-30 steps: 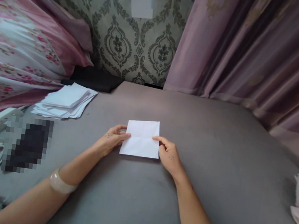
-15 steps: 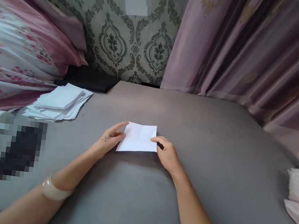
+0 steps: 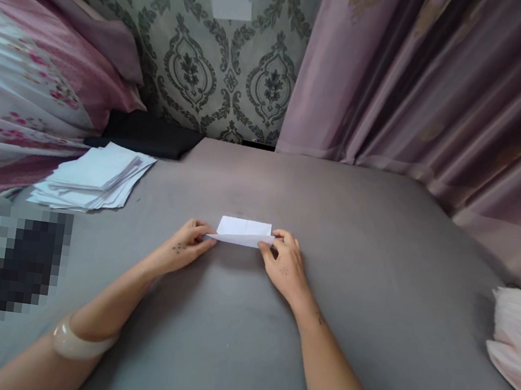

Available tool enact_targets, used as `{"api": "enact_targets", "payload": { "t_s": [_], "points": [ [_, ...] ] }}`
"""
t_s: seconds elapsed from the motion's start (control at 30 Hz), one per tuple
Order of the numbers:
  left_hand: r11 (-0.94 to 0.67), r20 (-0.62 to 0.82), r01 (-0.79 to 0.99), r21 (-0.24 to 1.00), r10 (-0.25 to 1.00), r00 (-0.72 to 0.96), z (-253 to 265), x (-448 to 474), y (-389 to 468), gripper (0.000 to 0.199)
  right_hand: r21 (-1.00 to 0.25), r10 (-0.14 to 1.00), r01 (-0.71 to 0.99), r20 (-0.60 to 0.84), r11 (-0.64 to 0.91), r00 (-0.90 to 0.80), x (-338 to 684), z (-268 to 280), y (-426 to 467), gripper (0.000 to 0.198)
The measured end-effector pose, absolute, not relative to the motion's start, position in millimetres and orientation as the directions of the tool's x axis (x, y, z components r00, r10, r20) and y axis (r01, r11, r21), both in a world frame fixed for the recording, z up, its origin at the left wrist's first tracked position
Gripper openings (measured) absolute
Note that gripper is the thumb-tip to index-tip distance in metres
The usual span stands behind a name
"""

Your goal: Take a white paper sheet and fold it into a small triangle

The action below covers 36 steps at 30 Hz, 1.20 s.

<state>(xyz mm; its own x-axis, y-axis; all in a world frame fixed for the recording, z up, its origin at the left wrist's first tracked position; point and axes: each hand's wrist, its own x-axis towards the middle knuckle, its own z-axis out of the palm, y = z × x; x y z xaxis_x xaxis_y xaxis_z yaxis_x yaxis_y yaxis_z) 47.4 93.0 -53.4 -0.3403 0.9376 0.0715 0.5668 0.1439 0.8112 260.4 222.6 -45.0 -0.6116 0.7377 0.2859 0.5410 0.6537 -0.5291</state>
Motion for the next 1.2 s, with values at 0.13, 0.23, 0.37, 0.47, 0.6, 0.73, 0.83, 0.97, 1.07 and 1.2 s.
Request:
{"api": "enact_targets", "payload": {
  "t_s": [0.13,0.23,0.37,0.47,0.6,0.73,0.83,0.97,1.07,1.2],
  "points": [
    [0.242,0.084,0.572,0.784,0.871,-0.484,-50.8,54.3,101.5,0.029,-0.516,0.772,0.584,0.308,0.627,-0.557,254.8,-46.1,224.4,0.028],
    [0.3,0.084,0.593,0.747,0.843,-0.532,-49.2,58.5,106.2,0.026,-0.494,0.784,0.612,0.326,0.618,-0.528,251.8,-48.5,227.3,0.03],
    [0.354,0.074,0.603,0.715,0.819,-0.569,-50.8,60.3,109.4,0.024,-0.496,0.805,0.635,0.321,0.592,-0.5,249.7,-50.9,230.3,0.029],
    [0.372,0.085,0.626,0.685,0.814,-0.575,-52.8,60.3,110.9,0.023,-0.496,0.819,0.653,0.304,0.573,-0.487,248.5,-50.2,230.3,0.027],
    [0.388,0.086,0.661,0.643,0.82,-0.565,-53.4,61.4,110.5,0.022,-0.503,0.836,0.669,0.293,0.547,-0.463,247.7,-48.0,228.9,0.026],
    [0.371,0.136,0.744,0.556,0.842,-0.522,-51.9,64.5,106.7,0.023,-0.52,0.834,0.654,0.293,0.549,-0.467,249.6,-46.4,229.4,0.023],
    [0.23,0.253,0.872,0.432,0.897,-0.362,-50.8,65.6,105.7,0.031,-0.549,0.829,0.627,0.287,0.553,-0.481,252.7,-45.5,231.4,0.02],
    [-0.163,0.327,0.946,0.281,0.943,0.065,-50.2,65.5,108.4,0.047,-0.579,0.828,0.604,0.27,0.547,-0.491,256.8,-45.5,233.7,0.017],
    [-0.239,0.313,0.91,0.338,0.941,0.13,-49.2,67.3,110.8,0.038,-0.59,0.822,0.586,0.279,0.554,-0.497,258.4,-47.4,234.8,0.015],
    [-0.197,0.313,0.918,0.345,0.946,0.085,-45.3,70.5,114.8,0.031,-0.615,0.811,0.543,0.321,0.571,-0.489,259.2,-50.3,236.7,0.014]
  ]
}}
